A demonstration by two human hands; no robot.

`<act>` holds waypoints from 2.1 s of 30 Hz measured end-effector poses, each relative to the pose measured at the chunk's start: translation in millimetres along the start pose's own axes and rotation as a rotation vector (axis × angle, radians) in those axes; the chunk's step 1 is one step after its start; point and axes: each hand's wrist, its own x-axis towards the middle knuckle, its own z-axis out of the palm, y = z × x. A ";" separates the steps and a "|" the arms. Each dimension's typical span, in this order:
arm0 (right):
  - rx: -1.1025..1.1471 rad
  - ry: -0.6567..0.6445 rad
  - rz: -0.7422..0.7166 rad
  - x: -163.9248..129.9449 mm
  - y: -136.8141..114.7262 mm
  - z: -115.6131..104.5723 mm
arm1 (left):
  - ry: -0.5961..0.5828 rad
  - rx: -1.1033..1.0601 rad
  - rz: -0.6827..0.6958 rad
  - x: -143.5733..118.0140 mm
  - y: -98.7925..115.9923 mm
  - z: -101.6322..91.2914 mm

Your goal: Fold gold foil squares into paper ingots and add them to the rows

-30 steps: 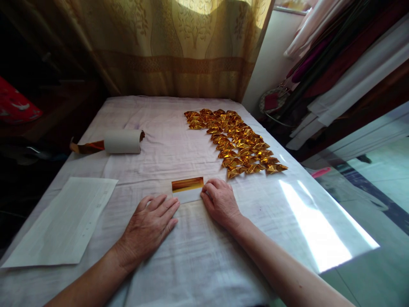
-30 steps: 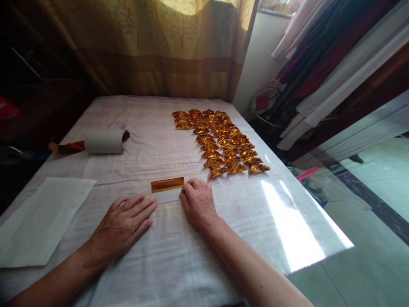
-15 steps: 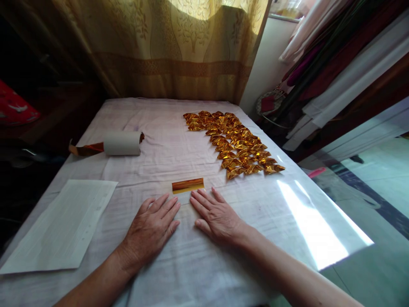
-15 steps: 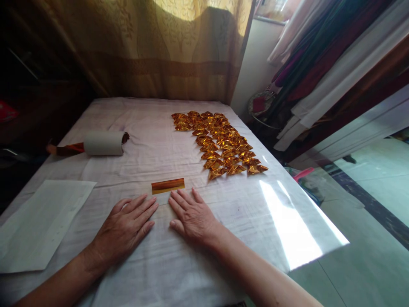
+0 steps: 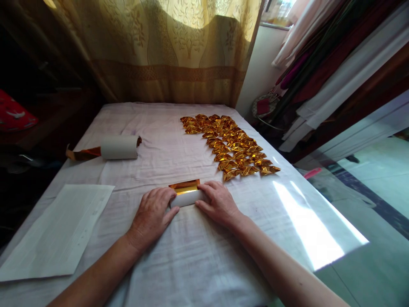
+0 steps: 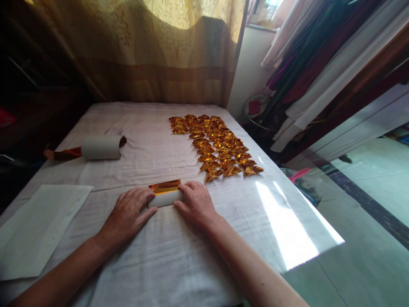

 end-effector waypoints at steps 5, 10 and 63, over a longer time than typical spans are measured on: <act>0.063 0.044 0.001 -2.1 -3.5 1.8 | 0.007 -0.011 -0.049 -2.6 -1.1 3.4; 0.047 0.142 -0.092 -7.5 -3.4 4.0 | 0.022 -0.041 0.001 -3.1 1.1 0.1; 0.074 -0.057 -0.318 -4.0 -11.9 -6.0 | -0.120 -0.097 0.171 -16.1 2.2 -1.6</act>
